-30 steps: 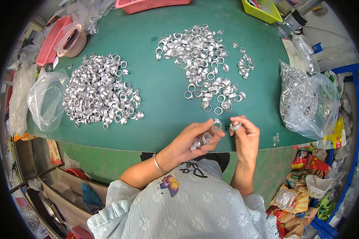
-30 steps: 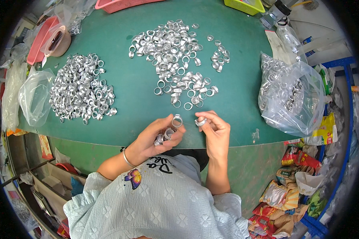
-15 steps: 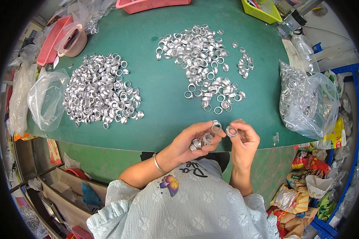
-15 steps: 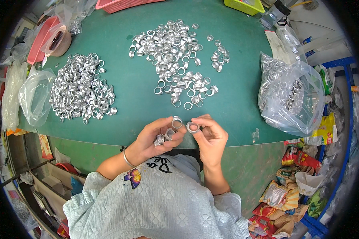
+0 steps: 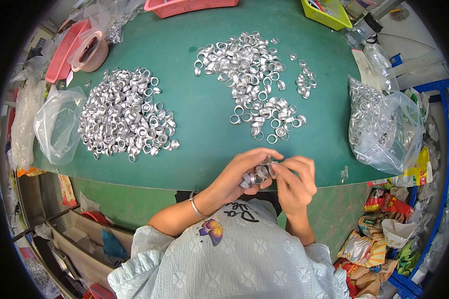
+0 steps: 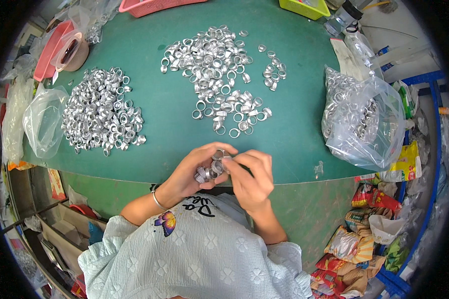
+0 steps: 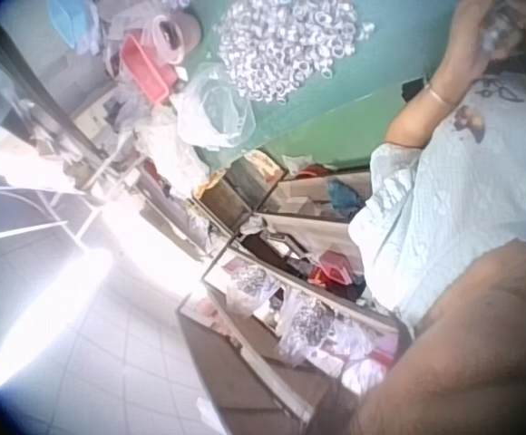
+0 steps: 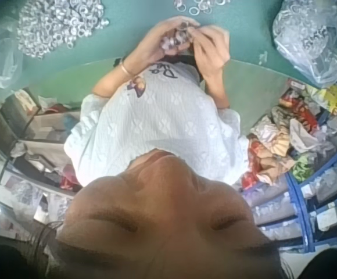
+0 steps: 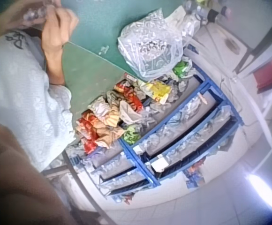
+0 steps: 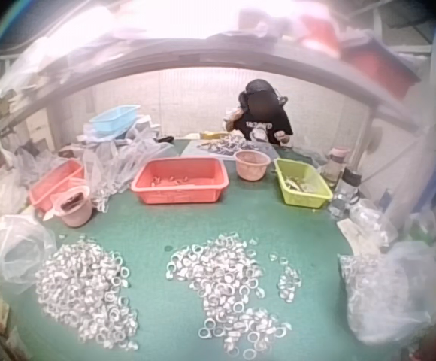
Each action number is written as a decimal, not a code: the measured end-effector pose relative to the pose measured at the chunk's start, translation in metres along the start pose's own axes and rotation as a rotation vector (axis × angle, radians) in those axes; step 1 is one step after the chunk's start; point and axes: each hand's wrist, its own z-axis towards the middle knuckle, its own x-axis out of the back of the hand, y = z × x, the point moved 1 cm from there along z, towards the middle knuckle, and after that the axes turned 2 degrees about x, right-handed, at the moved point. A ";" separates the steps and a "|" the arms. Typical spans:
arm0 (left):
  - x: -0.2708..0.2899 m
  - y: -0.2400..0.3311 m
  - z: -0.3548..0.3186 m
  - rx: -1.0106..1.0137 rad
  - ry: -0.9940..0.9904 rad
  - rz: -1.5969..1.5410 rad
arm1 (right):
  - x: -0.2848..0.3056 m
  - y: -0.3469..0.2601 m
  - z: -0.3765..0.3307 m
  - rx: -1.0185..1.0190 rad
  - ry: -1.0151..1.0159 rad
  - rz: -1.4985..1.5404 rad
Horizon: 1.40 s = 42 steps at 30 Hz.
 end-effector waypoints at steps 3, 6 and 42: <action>0.002 -0.006 0.003 -0.020 0.035 0.050 | -0.005 0.000 -0.002 0.022 -0.073 -0.050; 0.012 -0.013 0.007 0.011 0.099 -0.095 | -0.004 0.006 0.001 -0.029 -0.151 0.039; 0.005 -0.007 -0.002 -0.173 0.356 0.007 | -0.008 0.038 -0.003 -0.886 -0.043 1.228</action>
